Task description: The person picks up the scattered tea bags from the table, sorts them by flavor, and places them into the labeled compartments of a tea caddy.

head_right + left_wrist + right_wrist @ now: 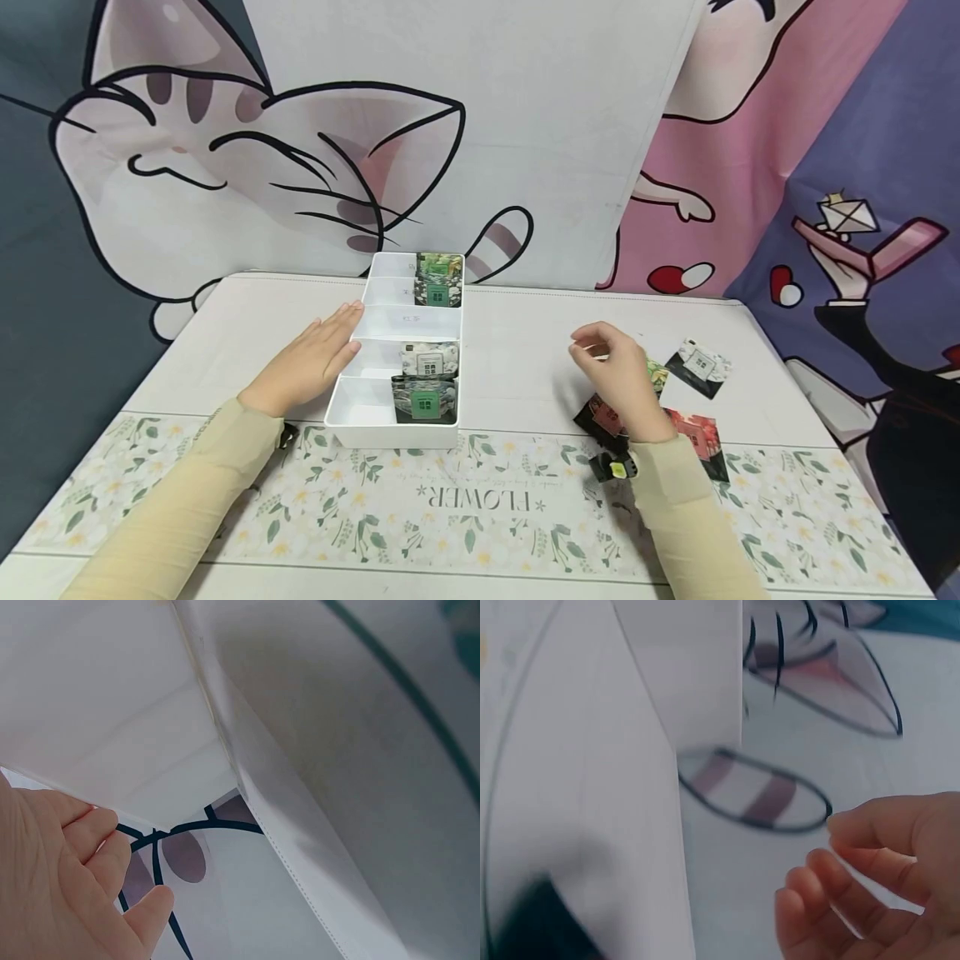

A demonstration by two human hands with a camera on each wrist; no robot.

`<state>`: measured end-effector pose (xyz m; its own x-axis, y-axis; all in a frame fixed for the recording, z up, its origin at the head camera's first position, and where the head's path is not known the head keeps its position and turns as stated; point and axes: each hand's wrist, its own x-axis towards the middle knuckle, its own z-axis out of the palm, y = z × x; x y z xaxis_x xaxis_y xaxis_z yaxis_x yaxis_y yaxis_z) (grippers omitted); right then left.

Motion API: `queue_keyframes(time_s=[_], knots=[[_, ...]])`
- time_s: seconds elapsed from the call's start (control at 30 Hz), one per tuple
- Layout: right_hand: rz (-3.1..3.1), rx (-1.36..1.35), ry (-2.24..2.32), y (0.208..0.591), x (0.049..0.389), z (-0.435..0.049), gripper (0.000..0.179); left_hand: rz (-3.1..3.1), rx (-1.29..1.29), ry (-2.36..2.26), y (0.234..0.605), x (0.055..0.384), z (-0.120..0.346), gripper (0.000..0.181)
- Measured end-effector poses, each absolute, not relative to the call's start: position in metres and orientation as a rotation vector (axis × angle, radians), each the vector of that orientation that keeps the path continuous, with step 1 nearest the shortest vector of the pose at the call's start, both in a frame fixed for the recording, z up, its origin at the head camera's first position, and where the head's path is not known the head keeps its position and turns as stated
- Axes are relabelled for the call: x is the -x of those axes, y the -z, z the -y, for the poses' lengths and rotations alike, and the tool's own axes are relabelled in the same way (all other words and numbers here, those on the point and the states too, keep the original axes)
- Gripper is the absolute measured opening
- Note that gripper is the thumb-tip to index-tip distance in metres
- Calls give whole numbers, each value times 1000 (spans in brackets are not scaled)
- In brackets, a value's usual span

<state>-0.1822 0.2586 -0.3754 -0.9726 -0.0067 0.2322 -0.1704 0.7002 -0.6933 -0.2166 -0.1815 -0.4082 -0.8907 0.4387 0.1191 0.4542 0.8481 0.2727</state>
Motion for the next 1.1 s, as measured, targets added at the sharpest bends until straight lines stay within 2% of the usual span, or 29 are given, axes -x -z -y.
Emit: queue_keyframes(time_s=[0.43,1.1], knots=[[2825,135,-1028,387,190,-322,36,2966,720,454,407,215,181,67],[3018,252,-879,409,207,-365,33,2980,721,463,406,215,180,65]])
